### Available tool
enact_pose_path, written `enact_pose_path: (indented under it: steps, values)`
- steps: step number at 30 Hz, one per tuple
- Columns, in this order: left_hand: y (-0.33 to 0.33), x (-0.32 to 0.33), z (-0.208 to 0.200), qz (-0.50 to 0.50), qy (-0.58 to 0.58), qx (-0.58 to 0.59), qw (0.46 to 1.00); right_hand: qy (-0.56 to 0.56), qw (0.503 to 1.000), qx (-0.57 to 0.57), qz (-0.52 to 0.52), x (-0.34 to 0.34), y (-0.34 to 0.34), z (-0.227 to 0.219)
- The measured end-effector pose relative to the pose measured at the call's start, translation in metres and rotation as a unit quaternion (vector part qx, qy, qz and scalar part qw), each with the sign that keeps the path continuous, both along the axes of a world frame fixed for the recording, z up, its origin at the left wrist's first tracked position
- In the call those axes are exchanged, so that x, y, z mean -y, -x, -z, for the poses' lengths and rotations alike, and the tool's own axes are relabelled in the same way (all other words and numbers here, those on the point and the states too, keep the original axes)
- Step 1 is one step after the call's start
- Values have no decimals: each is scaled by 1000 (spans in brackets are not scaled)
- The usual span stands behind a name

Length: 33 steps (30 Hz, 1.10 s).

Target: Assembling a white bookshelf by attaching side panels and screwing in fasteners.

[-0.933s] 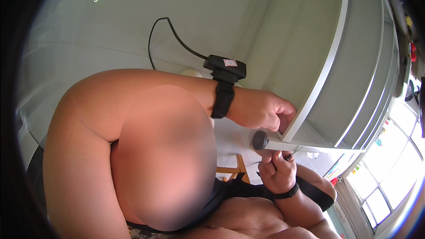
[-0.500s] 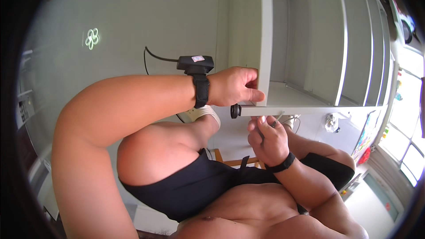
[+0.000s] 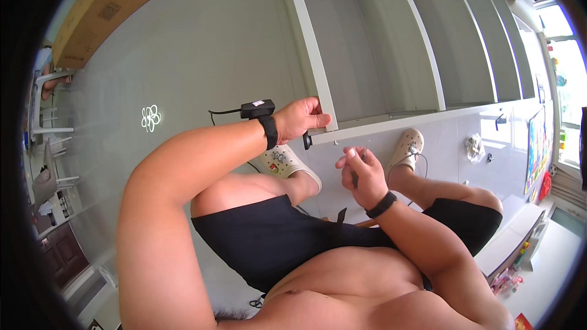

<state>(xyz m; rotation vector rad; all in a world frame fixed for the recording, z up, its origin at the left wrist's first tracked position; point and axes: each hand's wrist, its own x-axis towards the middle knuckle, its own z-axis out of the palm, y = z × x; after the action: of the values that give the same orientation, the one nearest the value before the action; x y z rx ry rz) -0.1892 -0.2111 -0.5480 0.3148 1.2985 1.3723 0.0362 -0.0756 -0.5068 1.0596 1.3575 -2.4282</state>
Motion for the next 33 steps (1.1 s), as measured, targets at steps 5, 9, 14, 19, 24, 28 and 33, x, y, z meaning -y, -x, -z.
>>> enact_pose_path:
  steps: [5, 9, 14, 19, 24, 28, 33]
  values:
    - [0, 1, 6, -12, -12, 4, 1000, -117, 984, 65, -115, 10, 1, -17]
    - [-2, -3, 4, -17, -13, 2, 1000, -47, 991, 83, -95, 13, 7, -24]
    - [-2, -1, 8, -18, -13, -12, 1000, -32, 990, 80, -116, 9, 13, -25]
    - [-2, -3, 10, -19, -14, -13, 1000, -27, 992, 76, -100, 9, 16, -19]
    - [0, -1, 13, -7, -12, -7, 1000, -23, 995, 69, -71, 13, 15, -17]
    - [1, -1, 12, -3, -16, -5, 1000, -18, 996, 78, -47, 18, 18, -17]
    - [0, -5, 4, -16, -21, 6, 1000, -55, 995, 76, -18, 20, 6, 4]
